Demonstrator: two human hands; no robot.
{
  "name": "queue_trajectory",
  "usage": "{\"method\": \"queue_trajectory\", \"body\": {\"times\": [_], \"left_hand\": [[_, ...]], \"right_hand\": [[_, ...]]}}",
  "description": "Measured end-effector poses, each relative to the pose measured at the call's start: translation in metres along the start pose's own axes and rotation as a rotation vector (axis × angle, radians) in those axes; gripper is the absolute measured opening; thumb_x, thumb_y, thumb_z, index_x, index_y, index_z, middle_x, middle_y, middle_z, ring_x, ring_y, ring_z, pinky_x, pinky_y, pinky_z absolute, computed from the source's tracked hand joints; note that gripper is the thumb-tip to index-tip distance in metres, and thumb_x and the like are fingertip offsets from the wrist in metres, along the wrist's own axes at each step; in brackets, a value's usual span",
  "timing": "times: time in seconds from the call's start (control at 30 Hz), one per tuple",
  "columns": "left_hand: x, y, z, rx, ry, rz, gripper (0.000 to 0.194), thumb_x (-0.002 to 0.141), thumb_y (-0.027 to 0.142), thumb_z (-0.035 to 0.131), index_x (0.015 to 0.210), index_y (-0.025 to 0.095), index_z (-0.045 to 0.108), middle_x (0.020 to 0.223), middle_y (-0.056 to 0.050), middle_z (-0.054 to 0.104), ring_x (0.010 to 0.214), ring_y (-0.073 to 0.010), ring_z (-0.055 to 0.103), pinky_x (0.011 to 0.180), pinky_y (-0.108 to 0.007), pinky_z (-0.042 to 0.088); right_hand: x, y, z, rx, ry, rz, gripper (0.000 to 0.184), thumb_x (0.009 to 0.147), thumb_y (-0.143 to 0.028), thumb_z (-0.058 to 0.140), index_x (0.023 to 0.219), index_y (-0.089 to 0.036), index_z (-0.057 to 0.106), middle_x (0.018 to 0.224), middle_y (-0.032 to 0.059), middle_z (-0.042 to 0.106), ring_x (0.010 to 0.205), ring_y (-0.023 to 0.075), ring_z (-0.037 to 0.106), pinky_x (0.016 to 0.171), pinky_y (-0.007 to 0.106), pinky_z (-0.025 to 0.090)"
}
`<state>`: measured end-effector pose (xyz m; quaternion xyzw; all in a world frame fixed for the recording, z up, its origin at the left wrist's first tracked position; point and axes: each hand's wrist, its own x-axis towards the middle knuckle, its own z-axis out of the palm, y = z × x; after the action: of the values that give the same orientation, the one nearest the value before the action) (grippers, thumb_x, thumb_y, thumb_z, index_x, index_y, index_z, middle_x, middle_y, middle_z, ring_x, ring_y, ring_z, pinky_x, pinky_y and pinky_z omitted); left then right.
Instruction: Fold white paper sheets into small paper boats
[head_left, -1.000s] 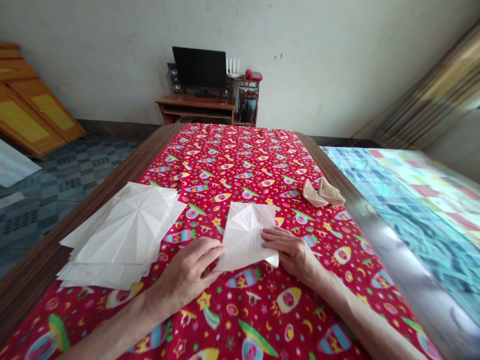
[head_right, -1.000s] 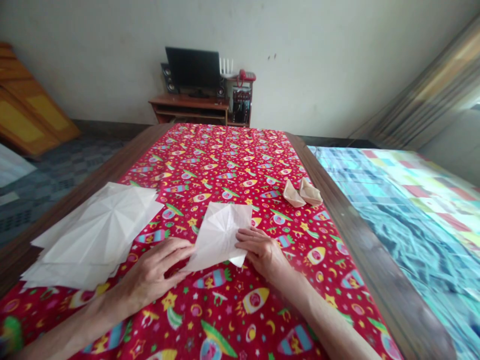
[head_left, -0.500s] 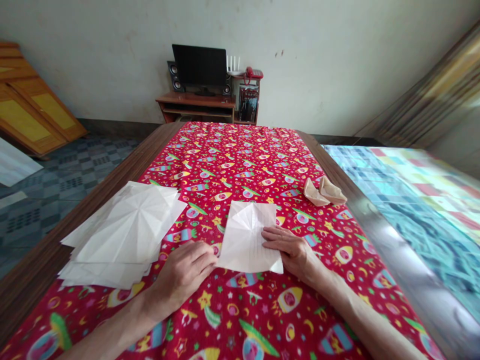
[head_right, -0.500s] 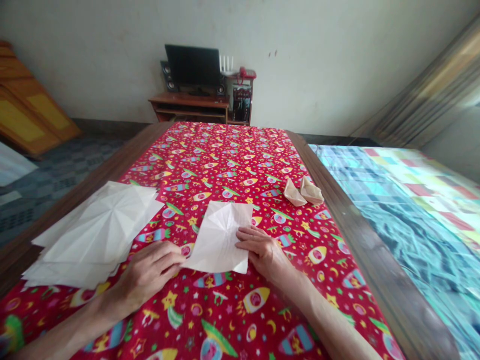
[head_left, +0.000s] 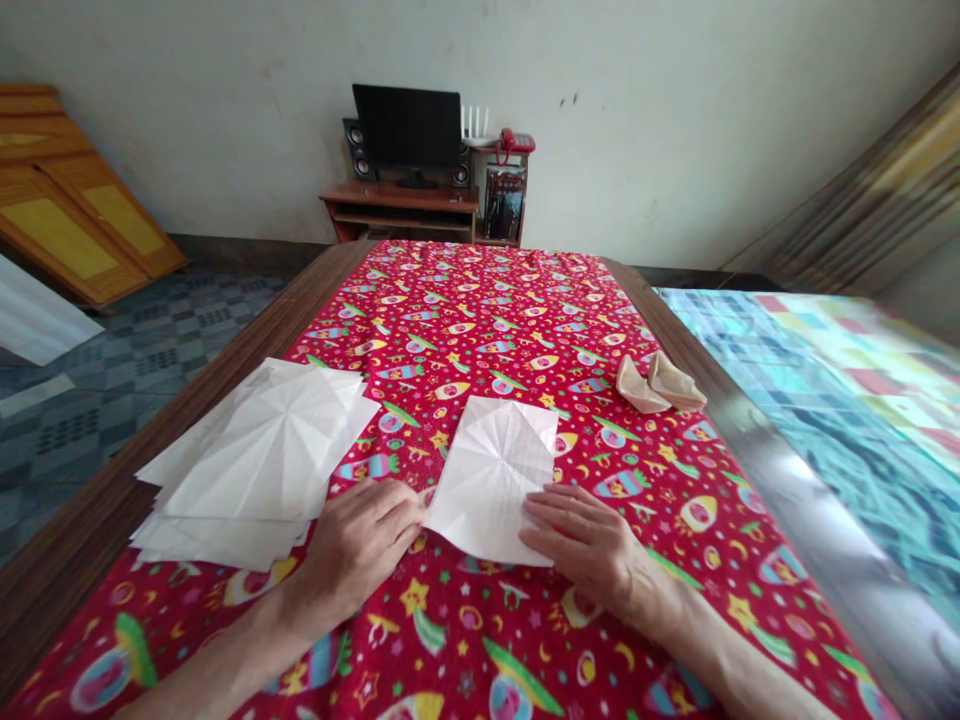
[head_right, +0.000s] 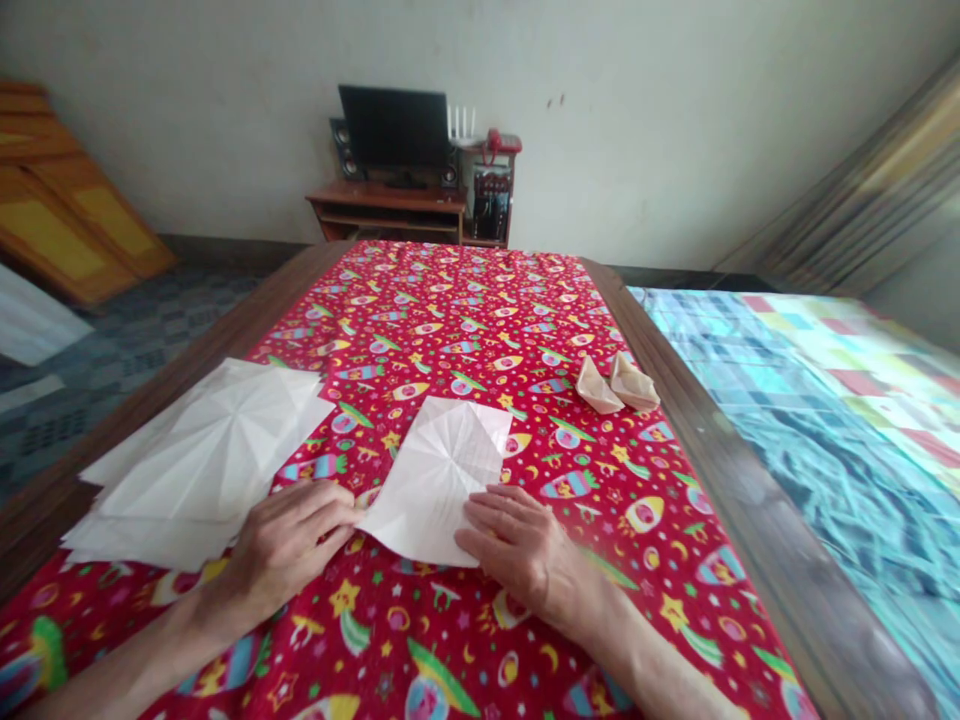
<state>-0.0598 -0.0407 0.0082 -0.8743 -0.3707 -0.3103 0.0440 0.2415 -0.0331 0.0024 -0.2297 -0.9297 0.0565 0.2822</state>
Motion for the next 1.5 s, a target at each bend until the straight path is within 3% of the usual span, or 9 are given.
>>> {"method": "queue_trajectory", "body": {"times": [0.13,0.4,0.7,0.9,1.23,1.5], "left_hand": [[0.000,-0.001,-0.001,0.020,-0.053,0.005,0.020,0.090,0.008,0.049,0.074,0.017,0.056,0.074,0.000,0.060,0.071,-0.0145,0.055,0.069,-0.029,0.040],[-0.005,0.000,-0.006,0.059,-0.051,-0.019,0.023,0.090,0.009,0.048,0.071,0.018,0.057,0.070,0.000,0.059,0.067,-0.0143,0.055,0.067,-0.028,0.040],[-0.004,-0.003,-0.002,-0.057,-0.021,-0.100,0.020,0.088,0.012,0.053,0.070,0.019,0.060,0.067,0.002,0.060,0.065,-0.0118,0.056,0.065,-0.024,0.042],[-0.003,-0.001,-0.003,-0.050,-0.003,-0.077,0.016,0.089,0.013,0.053,0.078,0.020,0.063,0.075,0.001,0.064,0.070,-0.0121,0.059,0.069,-0.025,0.044],[-0.008,0.001,-0.003,0.004,-0.055,-0.064,0.015,0.090,0.012,0.053,0.082,0.019,0.063,0.076,0.000,0.064,0.073,-0.0140,0.058,0.071,-0.028,0.042],[-0.007,-0.001,-0.001,-0.023,-0.005,-0.055,0.013,0.089,0.011,0.055,0.081,0.019,0.062,0.075,0.001,0.064,0.071,-0.0130,0.058,0.070,-0.027,0.042]], "right_hand": [[0.000,-0.004,-0.001,0.132,-0.066,0.041,0.024,0.095,-0.022,0.044,0.113,-0.017,0.060,0.114,0.0118,0.066,0.114,0.0189,0.057,0.094,0.036,0.050],[0.005,-0.010,-0.008,0.138,-0.146,0.065,0.029,0.091,-0.016,0.048,0.117,-0.014,0.061,0.118,0.0112,0.064,0.120,0.0189,0.053,0.102,0.034,0.045],[-0.003,-0.004,0.003,0.209,0.008,0.080,0.024,0.090,-0.012,0.048,0.109,-0.017,0.062,0.109,0.0092,0.069,0.110,0.0172,0.061,0.092,0.032,0.053],[-0.004,-0.005,0.007,0.206,0.079,0.095,0.022,0.090,-0.010,0.049,0.107,-0.017,0.061,0.098,0.0077,0.071,0.101,0.0174,0.065,0.087,0.032,0.055],[-0.005,-0.002,0.004,0.152,0.046,0.052,0.014,0.091,-0.013,0.050,0.101,-0.016,0.059,0.097,0.0094,0.070,0.101,0.0189,0.064,0.084,0.034,0.055],[-0.004,0.003,-0.001,0.163,0.050,0.039,0.015,0.093,-0.017,0.048,0.101,-0.017,0.061,0.100,0.0095,0.070,0.102,0.0179,0.064,0.084,0.031,0.055]]}}
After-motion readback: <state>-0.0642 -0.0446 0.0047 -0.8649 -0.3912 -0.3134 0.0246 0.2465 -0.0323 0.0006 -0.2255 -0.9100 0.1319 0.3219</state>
